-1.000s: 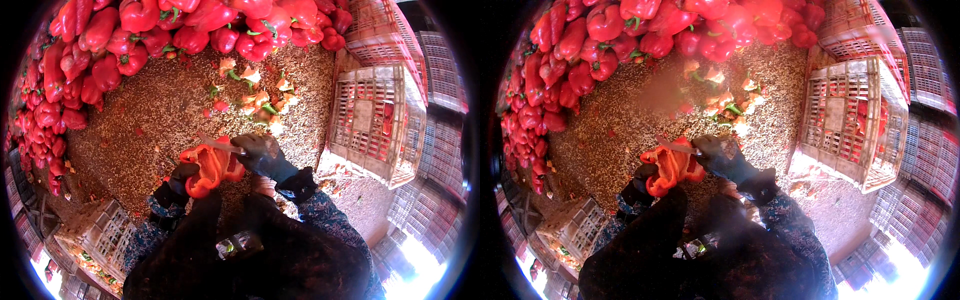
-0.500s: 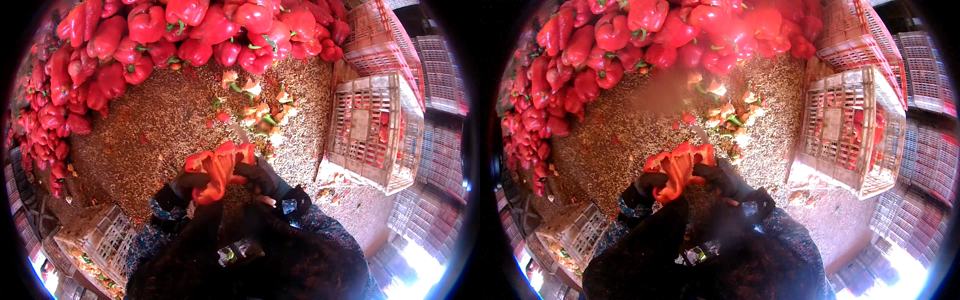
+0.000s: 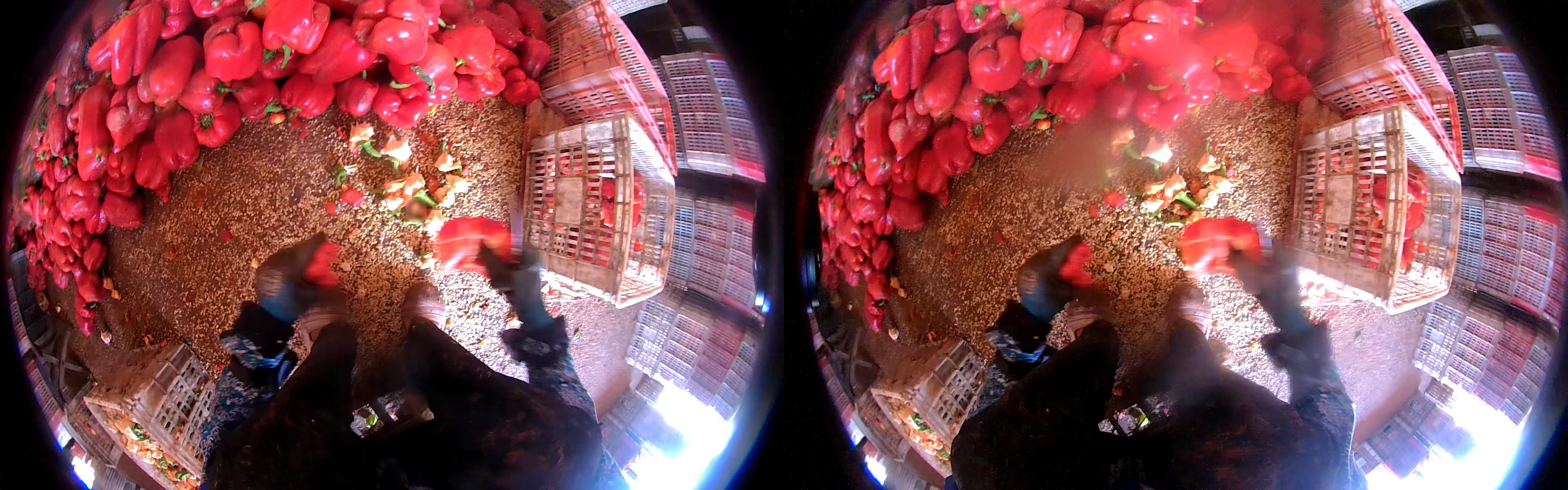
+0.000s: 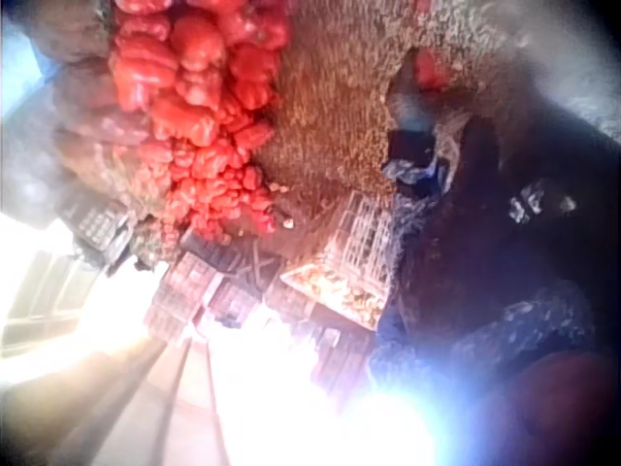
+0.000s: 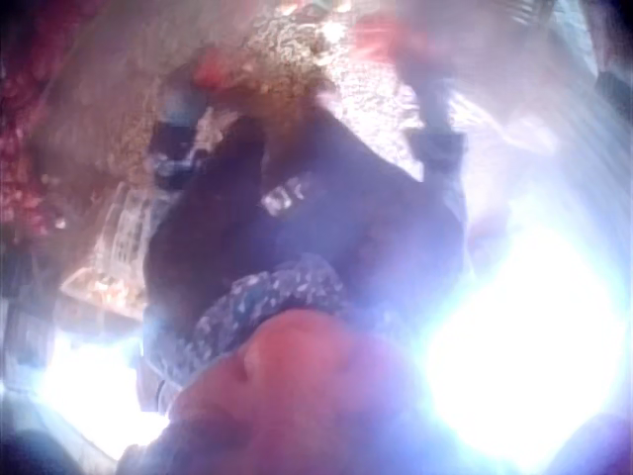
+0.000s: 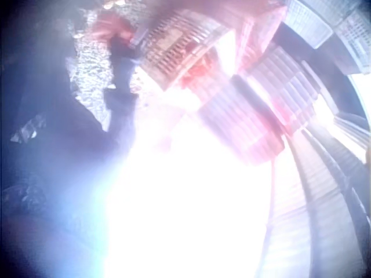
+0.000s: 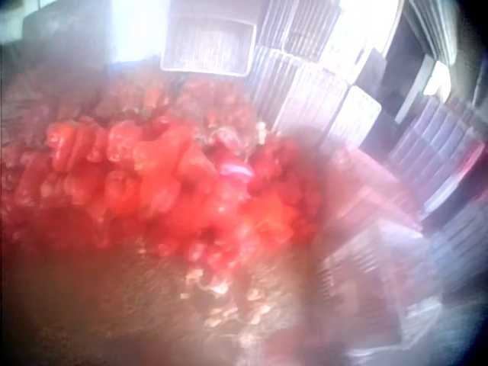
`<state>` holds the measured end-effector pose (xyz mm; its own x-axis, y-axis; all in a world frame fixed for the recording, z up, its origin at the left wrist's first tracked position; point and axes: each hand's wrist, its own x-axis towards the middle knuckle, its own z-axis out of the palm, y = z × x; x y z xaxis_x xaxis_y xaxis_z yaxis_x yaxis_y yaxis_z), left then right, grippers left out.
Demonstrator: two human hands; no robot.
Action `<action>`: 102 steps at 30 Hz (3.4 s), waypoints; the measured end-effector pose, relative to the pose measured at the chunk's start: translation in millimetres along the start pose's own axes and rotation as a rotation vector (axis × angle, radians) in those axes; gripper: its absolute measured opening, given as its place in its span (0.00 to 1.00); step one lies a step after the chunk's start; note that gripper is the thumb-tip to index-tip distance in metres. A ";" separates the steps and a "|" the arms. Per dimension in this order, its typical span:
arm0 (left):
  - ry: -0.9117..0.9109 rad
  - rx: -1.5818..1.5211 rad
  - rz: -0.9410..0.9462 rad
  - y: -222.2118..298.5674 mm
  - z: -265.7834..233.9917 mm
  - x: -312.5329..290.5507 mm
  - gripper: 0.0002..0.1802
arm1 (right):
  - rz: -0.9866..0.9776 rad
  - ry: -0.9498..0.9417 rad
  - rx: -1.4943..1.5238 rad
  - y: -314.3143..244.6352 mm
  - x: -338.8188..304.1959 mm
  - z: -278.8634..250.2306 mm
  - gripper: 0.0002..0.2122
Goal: The person uses a knife to cut the tops off red peppers and remove the internal cores and seeds by hand, placing the processed peppers into plastic crates.
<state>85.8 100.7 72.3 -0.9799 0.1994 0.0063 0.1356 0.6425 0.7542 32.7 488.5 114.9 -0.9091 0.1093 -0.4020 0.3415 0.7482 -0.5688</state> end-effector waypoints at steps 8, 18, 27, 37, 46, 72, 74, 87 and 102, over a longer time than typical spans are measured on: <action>-0.186 -0.914 -0.532 -0.6 10.1 1.3 0.29 | -0.077 0.899 0.370 32.2 -15.8 -269.7 0.12; -0.315 -1.206 -0.146 60.7 41.1 61.3 0.36 | 0.028 -0.480 0.687 -82.1 -33.5 5.5 0.18; -0.241 -0.708 -0.113 92.0 27.7 61.1 0.39 | 0.222 -0.784 0.568 -80.8 -14.0 25.3 0.08; -0.085 -0.706 -0.128 40.3 56.7 65.4 0.27 | 0.196 -0.620 1.166 -5.1 -36.1 4.6 0.19; 0.137 -0.709 -0.250 -60.4 130.1 98.1 0.24 | -0.494 0.512 0.781 126.4 -11.1 -249.3 0.21; 0.405 -0.026 0.217 40.2 7.1 213.5 0.58 | -0.115 -0.301 0.757 -54.4 13.1 43.8 0.25; 0.374 -0.409 0.107 44.8 34.2 168.8 0.55 | 0.064 -0.511 1.269 -56.2 19.4 69.9 0.24; 0.125 -0.655 -0.288 4.6 46.5 42.6 0.33 | -0.307 -0.364 0.279 -55.2 28.1 119.6 0.29; 0.041 -0.219 -0.255 13.1 37.7 43.6 0.30 | -0.080 -0.532 0.515 -60.7 -38.4 87.1 0.17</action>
<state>50.3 145.8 57.7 -0.9839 0.0196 -0.1778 -0.1452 0.4929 0.8579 67.7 381.9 102.4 -0.7424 -0.3616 -0.5640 0.4667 0.3249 -0.8226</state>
